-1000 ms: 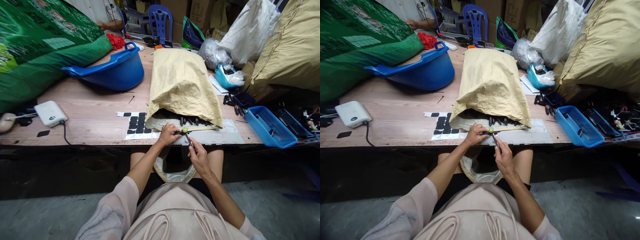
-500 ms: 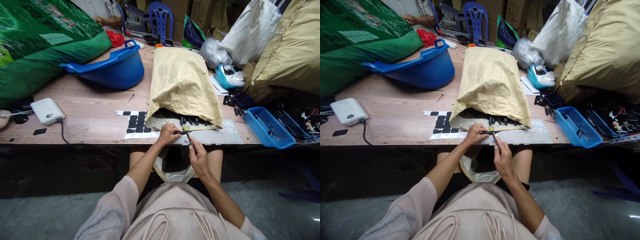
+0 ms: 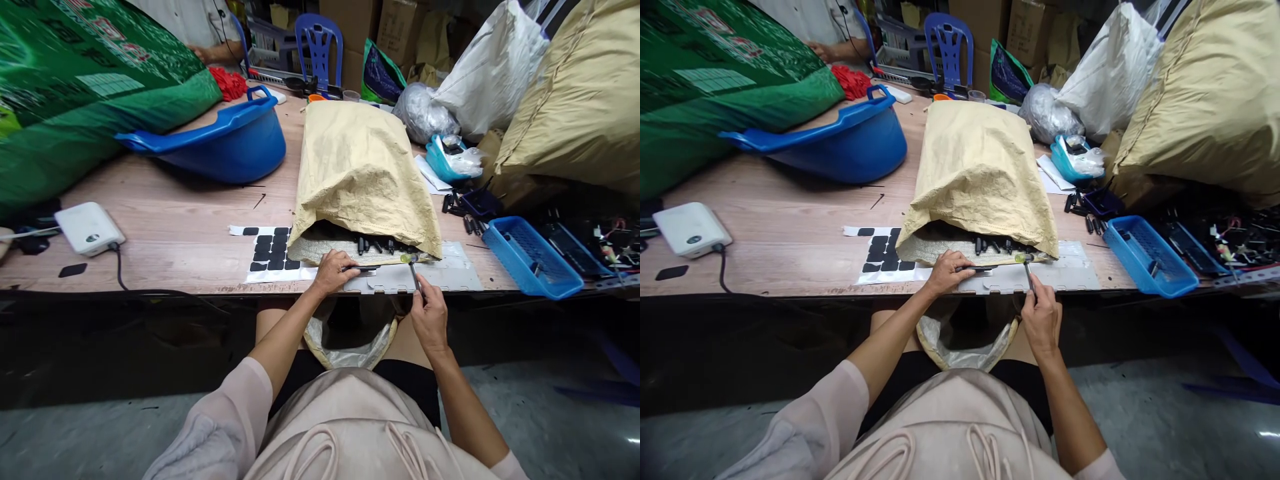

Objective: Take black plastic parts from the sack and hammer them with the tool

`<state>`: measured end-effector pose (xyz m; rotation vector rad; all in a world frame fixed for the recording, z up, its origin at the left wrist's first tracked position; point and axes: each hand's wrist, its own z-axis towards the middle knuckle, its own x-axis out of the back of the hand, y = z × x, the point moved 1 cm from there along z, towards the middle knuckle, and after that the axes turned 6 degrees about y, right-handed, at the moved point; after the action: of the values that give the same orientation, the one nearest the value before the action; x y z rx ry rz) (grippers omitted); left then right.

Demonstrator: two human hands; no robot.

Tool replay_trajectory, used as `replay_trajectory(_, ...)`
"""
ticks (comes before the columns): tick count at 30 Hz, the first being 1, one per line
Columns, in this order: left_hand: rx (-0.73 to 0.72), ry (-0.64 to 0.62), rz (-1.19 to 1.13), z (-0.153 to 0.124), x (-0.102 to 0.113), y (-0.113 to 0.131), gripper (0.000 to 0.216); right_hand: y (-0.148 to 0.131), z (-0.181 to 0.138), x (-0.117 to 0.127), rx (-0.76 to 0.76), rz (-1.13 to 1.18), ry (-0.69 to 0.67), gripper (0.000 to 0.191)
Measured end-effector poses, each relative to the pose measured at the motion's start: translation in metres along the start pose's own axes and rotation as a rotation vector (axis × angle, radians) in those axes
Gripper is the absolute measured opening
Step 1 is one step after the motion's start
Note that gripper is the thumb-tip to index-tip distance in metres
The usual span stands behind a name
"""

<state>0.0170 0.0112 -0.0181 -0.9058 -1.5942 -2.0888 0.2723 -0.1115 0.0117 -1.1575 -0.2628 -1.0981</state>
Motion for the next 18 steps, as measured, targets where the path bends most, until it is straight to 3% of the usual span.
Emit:
replay_trajectory(6,0.005,-0.017,-0.023,0.000,0.003,-0.001,0.023,0.027,-0.003,-0.005,-0.136,-0.293,-0.062,0.047)
replay_trajectory(14,-0.040,0.005,0.031,0.000,0.005,0.001,0.039,0.026,-0.004,-0.012,-0.130,-0.323,-0.068,0.049)
replay_trajectory(18,-0.195,0.077,0.052,-0.014,0.006,0.011,0.035,0.028,-0.004,-0.013,-0.150,-0.306,-0.067,0.049)
